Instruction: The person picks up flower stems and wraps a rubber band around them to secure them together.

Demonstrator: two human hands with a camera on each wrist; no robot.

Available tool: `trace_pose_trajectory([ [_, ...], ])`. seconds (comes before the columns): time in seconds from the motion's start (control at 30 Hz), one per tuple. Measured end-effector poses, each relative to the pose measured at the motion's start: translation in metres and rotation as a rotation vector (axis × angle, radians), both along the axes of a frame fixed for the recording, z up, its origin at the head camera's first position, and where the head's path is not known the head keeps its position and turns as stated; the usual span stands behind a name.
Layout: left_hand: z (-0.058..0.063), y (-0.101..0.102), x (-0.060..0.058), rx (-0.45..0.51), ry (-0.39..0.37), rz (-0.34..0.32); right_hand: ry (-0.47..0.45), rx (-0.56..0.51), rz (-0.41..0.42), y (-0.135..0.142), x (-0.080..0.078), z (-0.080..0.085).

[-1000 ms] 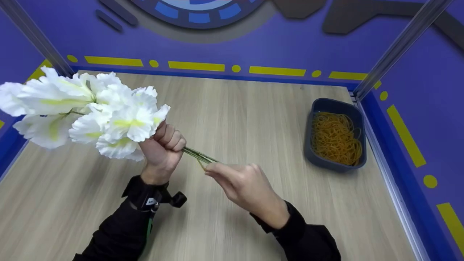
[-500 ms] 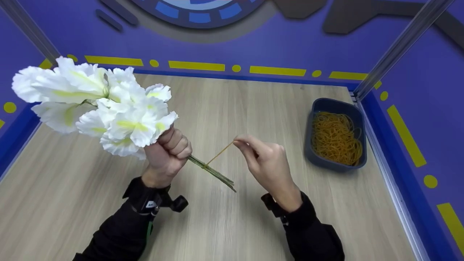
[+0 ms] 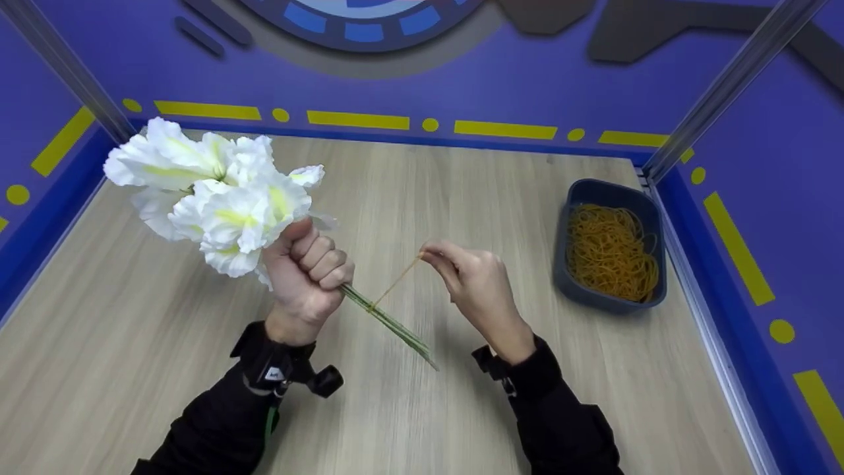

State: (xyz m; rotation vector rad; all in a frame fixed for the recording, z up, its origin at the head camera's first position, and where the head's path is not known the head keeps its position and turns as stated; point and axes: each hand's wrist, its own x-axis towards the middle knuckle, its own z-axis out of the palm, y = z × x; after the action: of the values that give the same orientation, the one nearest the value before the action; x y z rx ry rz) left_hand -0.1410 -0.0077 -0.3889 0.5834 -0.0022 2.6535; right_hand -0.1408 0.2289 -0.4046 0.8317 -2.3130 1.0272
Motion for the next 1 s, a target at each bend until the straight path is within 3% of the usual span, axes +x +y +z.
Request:
trace_pose_trajectory([
  [0.13, -0.002, 0.001, -0.001, 0.082, -0.017, -0.029, -0.027, 0.03, 0.038, -0.008, -0.003, -0.01],
  [0.33, -0.003, 0.003, 0.0, 0.129, -0.055, -0.06, -0.088, 0.068, 0.075, -0.023, -0.001, -0.025],
  [0.47, -0.003, 0.003, 0.0, 0.143, -0.071, -0.067, -0.048, 0.101, 0.116, -0.036, 0.001, -0.036],
  [0.53, -0.003, 0.003, 0.0, 0.148, -0.071, -0.046, -0.037, 0.126, 0.127, -0.041, 0.004, -0.04],
  [0.7, -0.004, 0.0, -0.002, 0.157, -0.109, 0.073, -0.142, 0.171, 0.19, -0.054, 0.019, -0.04],
  [0.87, -0.004, -0.004, -0.005, 0.147, -0.129, 0.182, -0.204, 0.221, 0.361, -0.063, 0.037, -0.035],
  [1.0, -0.005, -0.008, -0.007, 0.13, -0.128, 0.222, -0.249, 0.235, 0.445, -0.065, 0.053, -0.026],
])
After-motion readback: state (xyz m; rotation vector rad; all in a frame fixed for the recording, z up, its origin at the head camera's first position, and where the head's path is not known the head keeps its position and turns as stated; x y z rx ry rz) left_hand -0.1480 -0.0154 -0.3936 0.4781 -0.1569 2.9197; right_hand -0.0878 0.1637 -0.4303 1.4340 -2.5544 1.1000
